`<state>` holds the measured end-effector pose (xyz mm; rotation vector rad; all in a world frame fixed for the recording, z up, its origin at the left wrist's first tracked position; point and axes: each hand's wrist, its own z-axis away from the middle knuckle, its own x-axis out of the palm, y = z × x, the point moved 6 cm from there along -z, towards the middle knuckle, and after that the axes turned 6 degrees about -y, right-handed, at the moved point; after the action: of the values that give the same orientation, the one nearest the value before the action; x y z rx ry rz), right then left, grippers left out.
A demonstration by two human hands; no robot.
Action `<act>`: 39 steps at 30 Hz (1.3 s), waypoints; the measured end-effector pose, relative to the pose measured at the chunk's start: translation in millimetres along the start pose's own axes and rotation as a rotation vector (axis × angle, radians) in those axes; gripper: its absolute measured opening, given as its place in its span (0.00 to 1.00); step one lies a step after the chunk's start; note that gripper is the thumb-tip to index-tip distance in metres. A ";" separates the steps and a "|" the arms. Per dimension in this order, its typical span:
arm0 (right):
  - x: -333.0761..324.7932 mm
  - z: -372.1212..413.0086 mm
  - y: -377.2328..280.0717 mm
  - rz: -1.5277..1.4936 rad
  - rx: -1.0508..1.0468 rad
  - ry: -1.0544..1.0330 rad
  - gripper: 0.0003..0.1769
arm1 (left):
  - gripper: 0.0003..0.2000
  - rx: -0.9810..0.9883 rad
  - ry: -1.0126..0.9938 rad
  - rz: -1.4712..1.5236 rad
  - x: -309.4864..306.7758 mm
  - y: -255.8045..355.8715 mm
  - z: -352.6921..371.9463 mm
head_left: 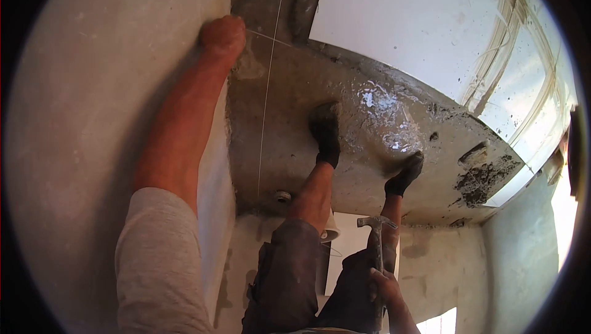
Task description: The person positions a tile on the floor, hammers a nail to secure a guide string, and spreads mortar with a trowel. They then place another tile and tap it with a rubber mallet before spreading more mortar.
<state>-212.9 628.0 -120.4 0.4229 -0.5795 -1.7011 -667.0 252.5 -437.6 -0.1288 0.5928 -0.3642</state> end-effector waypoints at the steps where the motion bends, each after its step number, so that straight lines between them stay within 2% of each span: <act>1: -0.7 -1.4 2.3 -0.001 0.001 0.001 0.14 | 0.11 0.002 0.050 0.057 2.6 0.1 1.3; 3: -4.4 -5.4 4.6 0.003 -0.006 0.003 0.13 | 0.09 -0.004 0.108 0.118 6.5 -3.2 7.0; 5: -7.6 -7.2 8.0 0.056 -0.031 -0.002 0.13 | 0.12 0.007 -0.055 -0.005 24.7 -5.0 23.2; 9: -6.2 -3.8 5.3 0.080 -0.024 0.023 0.14 | 0.10 0.023 0.019 0.061 40.9 -2.1 77.4; 14: -1.5 -0.3 -2.9 0.106 -0.057 0.023 0.15 | 0.08 -0.096 -0.074 0.286 104.7 -9.7 135.6; 19: -11.0 4.7 0.9 0.192 -0.069 0.085 0.15 | 0.10 -0.167 -0.121 0.363 180.3 -9.6 185.5; 24: -22.4 6.9 -7.8 0.295 -0.129 0.140 0.14 | 0.11 -0.279 -0.193 0.465 201.9 -7.9 223.3; 26: -25.2 11.5 -7.8 0.198 -0.098 0.093 0.15 | 0.12 -0.349 -0.239 0.538 219.3 -9.1 238.7; 30: -33.8 21.9 -13.8 0.195 -0.197 0.078 0.16 | 0.12 -0.343 -0.162 0.580 239.3 1.2 268.3; 32: -42.4 21.0 -18.2 0.189 -0.274 0.035 0.15 | 0.10 -0.486 -0.202 0.653 243.6 7.5 290.6; 35: -62.3 30.0 -31.3 0.348 -0.304 0.068 0.15 | 0.09 -0.555 -0.140 0.661 252.9 25.0 313.1; 39: -107.3 32.0 -17.5 0.322 -0.304 0.063 0.15 | 0.09 -0.592 -0.117 0.715 274.3 46.3 321.4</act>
<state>-223.0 740.3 -108.4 0.1538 -0.3147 -1.4297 -260.3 198.4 -326.4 -0.4848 0.5775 0.5185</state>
